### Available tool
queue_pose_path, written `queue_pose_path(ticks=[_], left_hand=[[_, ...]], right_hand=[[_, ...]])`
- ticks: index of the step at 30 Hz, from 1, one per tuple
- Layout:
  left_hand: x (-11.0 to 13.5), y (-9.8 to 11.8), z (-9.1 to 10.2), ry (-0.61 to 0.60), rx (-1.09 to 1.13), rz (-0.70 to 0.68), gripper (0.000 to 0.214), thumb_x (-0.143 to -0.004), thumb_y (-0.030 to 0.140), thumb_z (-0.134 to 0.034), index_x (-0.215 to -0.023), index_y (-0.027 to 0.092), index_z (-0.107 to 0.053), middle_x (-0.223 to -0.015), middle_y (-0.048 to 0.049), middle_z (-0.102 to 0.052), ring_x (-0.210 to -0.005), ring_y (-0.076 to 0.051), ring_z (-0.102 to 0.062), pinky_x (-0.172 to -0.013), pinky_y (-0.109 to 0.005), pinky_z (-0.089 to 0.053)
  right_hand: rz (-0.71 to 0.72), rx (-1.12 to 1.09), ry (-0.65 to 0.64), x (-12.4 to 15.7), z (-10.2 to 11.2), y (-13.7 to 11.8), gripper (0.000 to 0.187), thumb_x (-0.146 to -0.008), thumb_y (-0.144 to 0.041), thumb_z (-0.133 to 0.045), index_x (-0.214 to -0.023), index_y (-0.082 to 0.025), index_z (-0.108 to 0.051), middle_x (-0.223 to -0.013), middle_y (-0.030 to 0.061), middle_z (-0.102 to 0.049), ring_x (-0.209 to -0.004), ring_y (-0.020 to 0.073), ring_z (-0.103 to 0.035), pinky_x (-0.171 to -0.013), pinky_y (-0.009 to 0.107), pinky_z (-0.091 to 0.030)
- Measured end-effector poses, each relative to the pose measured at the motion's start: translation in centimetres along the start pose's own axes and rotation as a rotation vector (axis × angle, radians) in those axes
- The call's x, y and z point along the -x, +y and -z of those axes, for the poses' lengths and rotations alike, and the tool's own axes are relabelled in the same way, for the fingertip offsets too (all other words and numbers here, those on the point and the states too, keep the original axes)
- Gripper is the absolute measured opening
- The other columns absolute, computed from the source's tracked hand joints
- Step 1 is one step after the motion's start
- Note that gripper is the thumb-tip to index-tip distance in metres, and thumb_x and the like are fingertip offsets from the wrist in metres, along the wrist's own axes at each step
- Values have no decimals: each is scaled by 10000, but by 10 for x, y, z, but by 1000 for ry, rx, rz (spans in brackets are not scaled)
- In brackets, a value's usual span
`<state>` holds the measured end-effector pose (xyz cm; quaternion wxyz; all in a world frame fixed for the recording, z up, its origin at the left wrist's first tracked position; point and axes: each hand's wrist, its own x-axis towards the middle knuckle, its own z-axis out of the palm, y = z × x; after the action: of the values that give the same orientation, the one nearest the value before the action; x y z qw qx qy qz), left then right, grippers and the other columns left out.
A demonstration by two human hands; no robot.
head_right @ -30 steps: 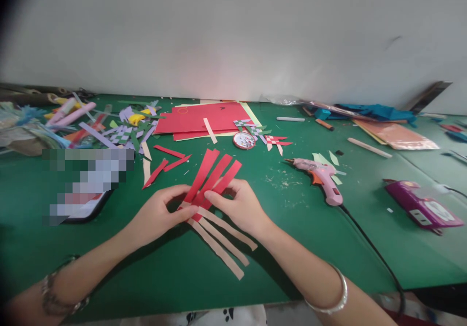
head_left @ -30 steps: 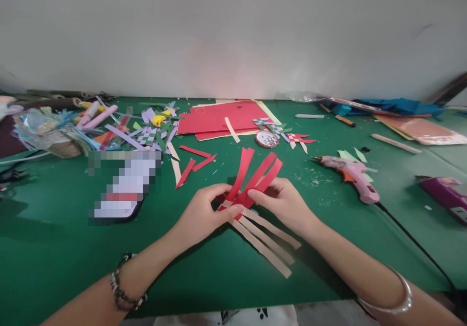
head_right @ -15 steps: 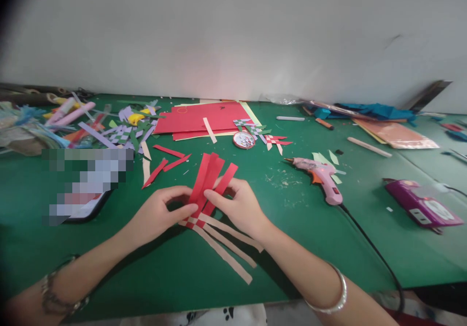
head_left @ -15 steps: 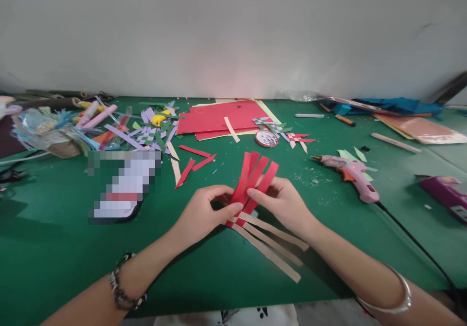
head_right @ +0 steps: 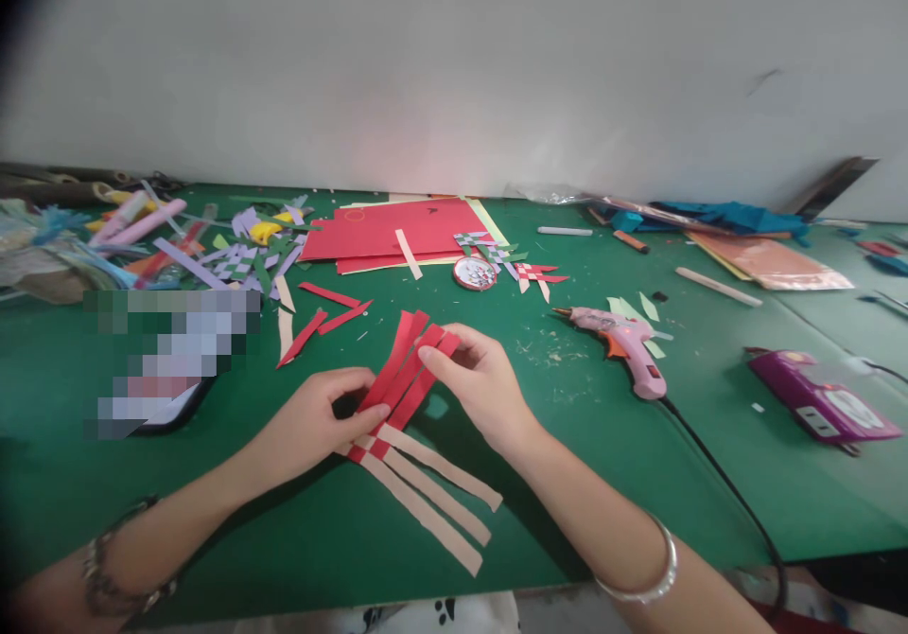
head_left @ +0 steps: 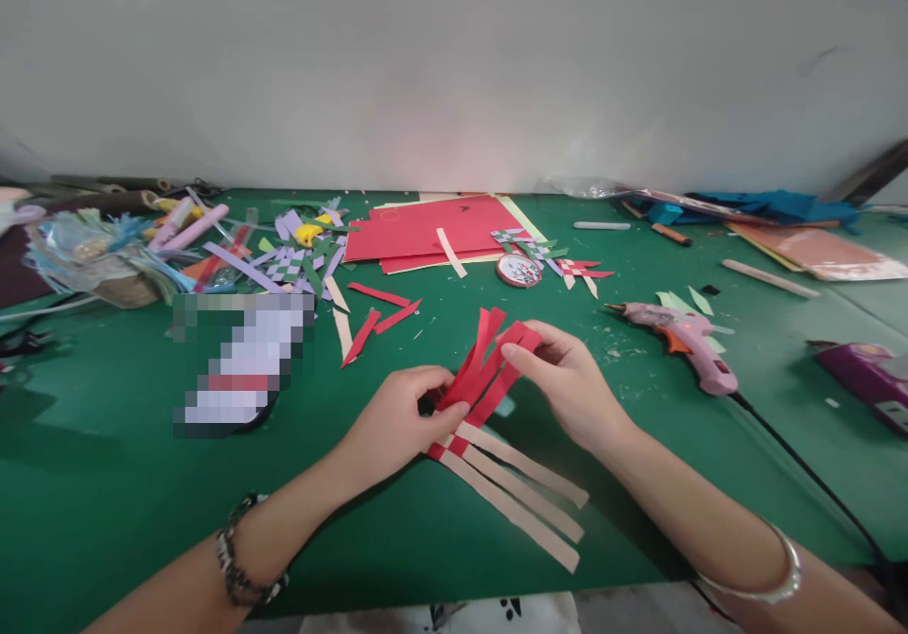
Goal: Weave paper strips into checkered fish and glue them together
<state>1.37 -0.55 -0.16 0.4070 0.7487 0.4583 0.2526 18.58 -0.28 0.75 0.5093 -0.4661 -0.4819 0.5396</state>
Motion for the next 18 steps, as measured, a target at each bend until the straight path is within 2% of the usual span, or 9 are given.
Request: queue_pose_path(ticks=[6,12,16,18], left_hand=[[1,0,1,-24,-35,-15,217,-724,239,-469,-530,180,-394,-537,63,-350,-514,-96,-358,-493,-212,-294],[1,0,4,-82,67,76,145,-747,274,-473,-650,174,-509,-581,51,-471,-556,-106,-437,-523,-207,-335],[0,1,8,-13,23,46,201,-757,292,-480,-595,175,-492,-555,56,-424,-529,-95,-410,-498,-195,-325],[-1,1,10,41,-7,9,186,-765,283,-480,-616,177,-518,-577,47,-452,-554,-101,-439,-520,-200,-347]], right_hand=[[-18,10,-9,-2,3,-2,143,-631,-300,-649,-627,-183,-567,-578,-46,-522,-527,62,-449,-515,199,-374],[17,-38,117,-6,10,-3,173,-638,-332,-651,-608,-191,-556,-601,-44,-536,-559,60,-457,-544,188,-376],[52,-35,173,-9,17,-8,183,-594,-340,-677,-583,-199,-561,-630,-38,-561,-583,70,-476,-562,196,-399],[92,-32,207,-9,19,-11,181,-580,-355,-678,-589,-208,-572,-664,-29,-581,-601,83,-491,-587,217,-419]])
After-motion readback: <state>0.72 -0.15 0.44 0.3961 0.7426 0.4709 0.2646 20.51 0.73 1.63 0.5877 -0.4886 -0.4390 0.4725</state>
